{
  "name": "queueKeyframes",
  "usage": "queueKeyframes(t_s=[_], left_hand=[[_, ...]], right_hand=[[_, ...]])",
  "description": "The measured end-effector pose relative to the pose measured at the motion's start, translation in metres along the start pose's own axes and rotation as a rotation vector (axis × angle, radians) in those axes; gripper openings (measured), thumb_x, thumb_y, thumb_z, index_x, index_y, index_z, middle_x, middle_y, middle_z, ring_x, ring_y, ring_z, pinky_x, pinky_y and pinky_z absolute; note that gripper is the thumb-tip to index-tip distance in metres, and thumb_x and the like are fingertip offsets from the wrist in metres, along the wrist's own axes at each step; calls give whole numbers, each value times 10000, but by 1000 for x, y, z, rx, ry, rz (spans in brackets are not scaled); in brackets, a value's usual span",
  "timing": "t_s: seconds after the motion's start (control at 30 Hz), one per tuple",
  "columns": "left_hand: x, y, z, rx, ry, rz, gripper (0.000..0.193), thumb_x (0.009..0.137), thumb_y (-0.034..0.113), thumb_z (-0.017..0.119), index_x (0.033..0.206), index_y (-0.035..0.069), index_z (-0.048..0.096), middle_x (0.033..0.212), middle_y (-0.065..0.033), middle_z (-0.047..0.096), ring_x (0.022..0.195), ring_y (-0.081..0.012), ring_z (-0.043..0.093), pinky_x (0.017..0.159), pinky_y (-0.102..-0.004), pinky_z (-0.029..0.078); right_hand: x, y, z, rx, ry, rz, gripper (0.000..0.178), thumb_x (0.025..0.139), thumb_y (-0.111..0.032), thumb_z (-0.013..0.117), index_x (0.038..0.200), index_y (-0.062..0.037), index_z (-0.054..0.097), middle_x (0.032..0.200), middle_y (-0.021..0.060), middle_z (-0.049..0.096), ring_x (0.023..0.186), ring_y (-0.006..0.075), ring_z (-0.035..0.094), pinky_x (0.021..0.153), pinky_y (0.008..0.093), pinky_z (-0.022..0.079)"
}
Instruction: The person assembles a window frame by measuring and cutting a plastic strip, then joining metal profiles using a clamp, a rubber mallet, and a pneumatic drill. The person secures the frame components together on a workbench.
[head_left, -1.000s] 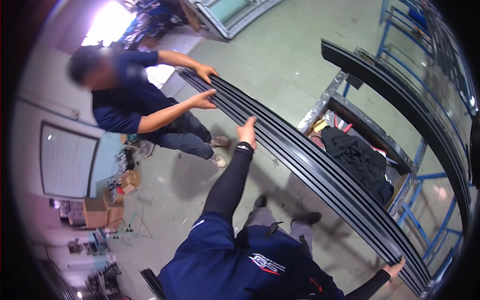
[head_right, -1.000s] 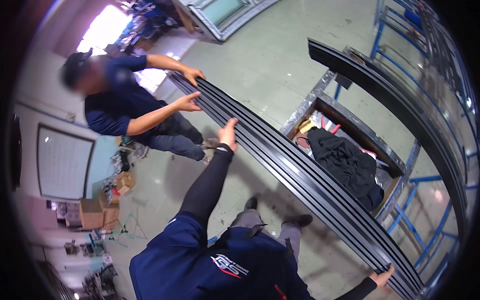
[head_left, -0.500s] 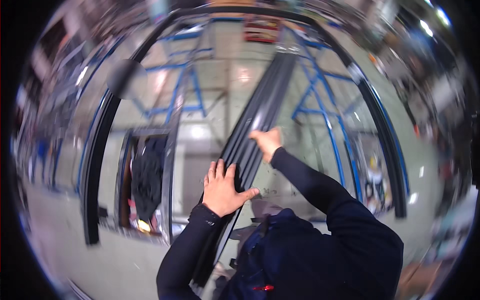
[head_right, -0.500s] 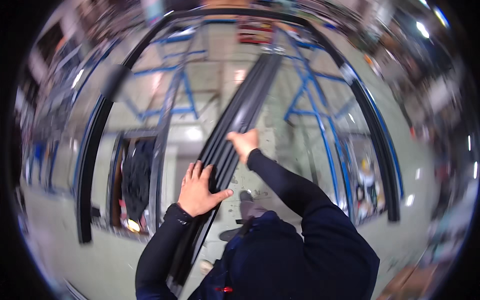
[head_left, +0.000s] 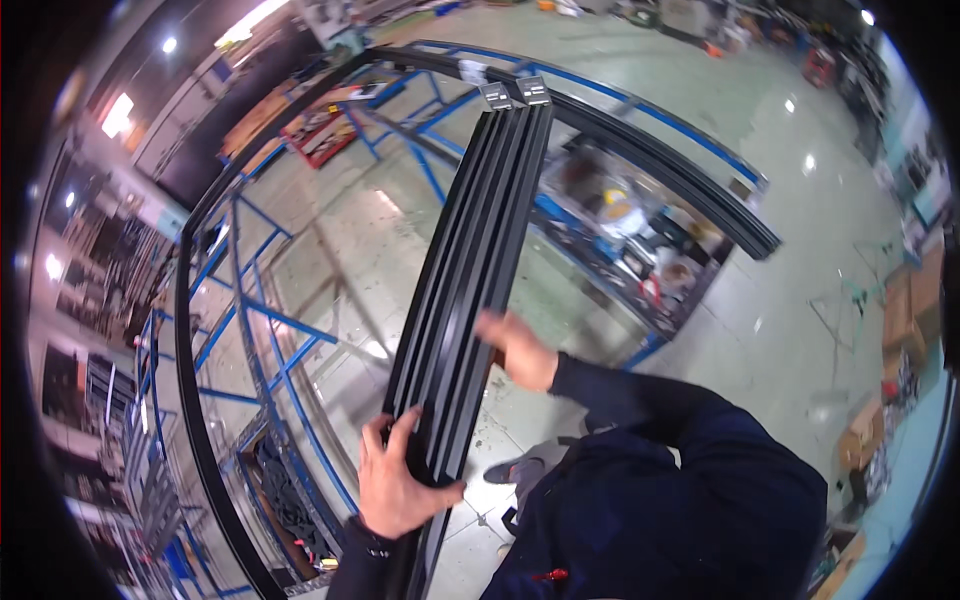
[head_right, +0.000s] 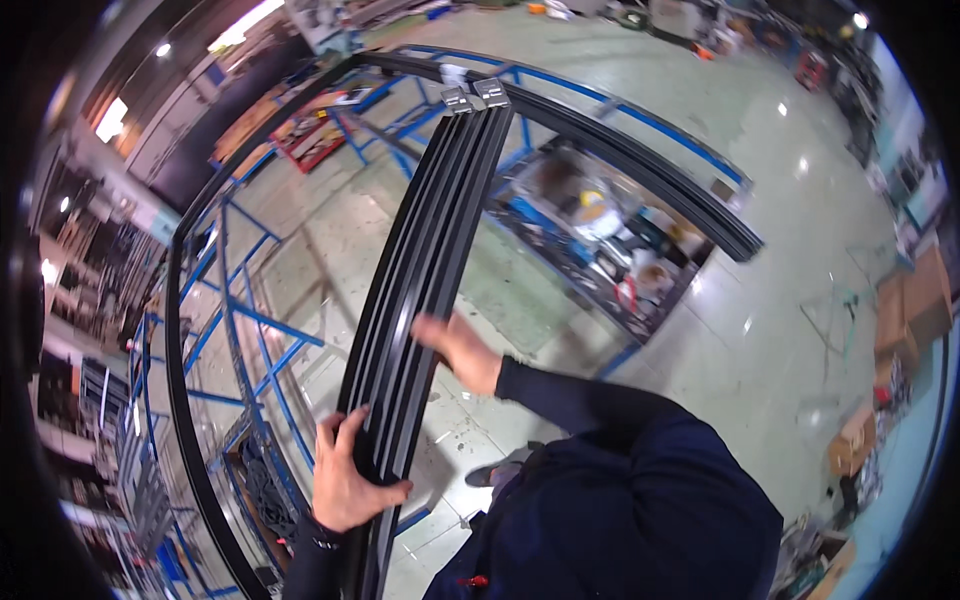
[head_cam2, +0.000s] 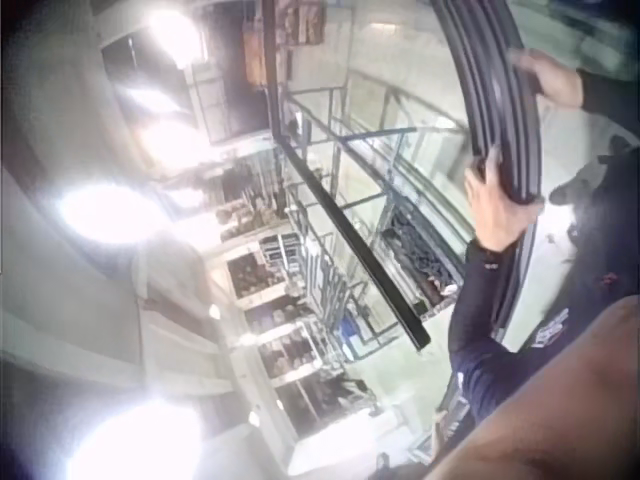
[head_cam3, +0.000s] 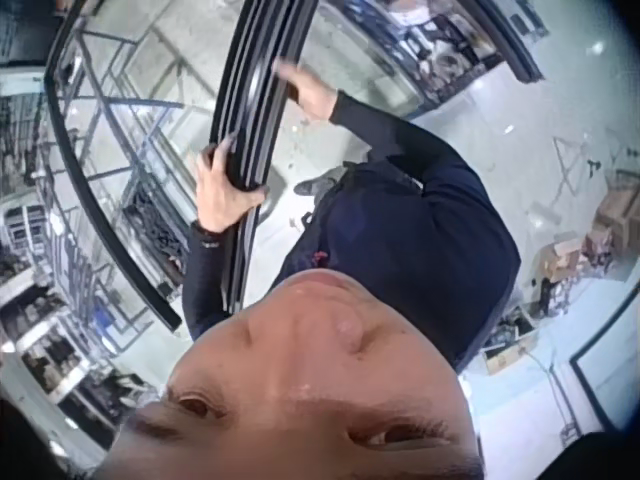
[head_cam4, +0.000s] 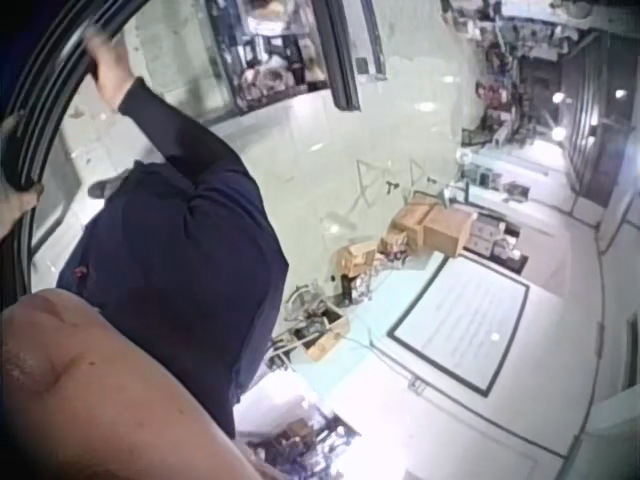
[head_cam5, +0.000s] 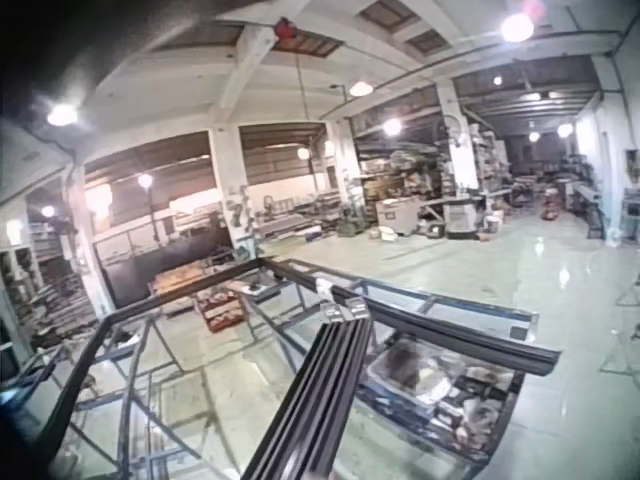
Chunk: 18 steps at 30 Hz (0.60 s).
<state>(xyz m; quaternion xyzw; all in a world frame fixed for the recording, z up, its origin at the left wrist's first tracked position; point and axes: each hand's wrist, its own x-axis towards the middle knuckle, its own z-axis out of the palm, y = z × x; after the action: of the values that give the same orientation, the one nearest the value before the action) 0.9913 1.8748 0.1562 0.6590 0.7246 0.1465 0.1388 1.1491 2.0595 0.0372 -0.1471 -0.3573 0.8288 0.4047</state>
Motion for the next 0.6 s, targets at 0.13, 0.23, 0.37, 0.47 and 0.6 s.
queueKeyframes(t_s=[0.13,0.23,0.37,0.47,0.6], left_hand=[[-21,72,44,-88,-133,68,966,429,277,887,1313,119,530,1199,-247,437,1118,-446,498,946,-489,464],[-39,105,85,-69,-199,213,1158,430,248,903,1436,111,347,1260,-281,344,1148,-459,469,970,-505,447],[-19,130,154,-390,-311,226,1225,668,363,879,1511,-54,95,1446,-268,230,1321,-396,363,1087,-461,343],[27,189,200,-636,-528,87,874,883,412,705,1452,-92,275,1212,-240,547,1148,-315,546,1013,-377,420],[87,260,283,-588,-500,158,512,1013,410,512,1091,-95,551,841,-274,657,872,-362,686,751,-438,510]], right_hand=[[-31,-93,-119,590,162,-194,537,891,-545,621,1129,-64,639,985,78,711,831,228,690,789,381,564],[-99,-127,-141,574,471,-120,362,834,-295,560,1013,5,653,892,131,704,734,261,690,688,399,579],[-191,-143,-208,574,386,-134,308,771,-213,552,961,13,640,900,152,704,745,263,694,710,390,577],[-234,-152,-235,596,526,-110,280,771,-210,551,911,9,655,834,147,703,741,271,698,723,387,578],[-294,-163,-281,664,479,-135,377,822,-266,564,1064,10,653,1001,162,712,894,292,698,861,445,551]])
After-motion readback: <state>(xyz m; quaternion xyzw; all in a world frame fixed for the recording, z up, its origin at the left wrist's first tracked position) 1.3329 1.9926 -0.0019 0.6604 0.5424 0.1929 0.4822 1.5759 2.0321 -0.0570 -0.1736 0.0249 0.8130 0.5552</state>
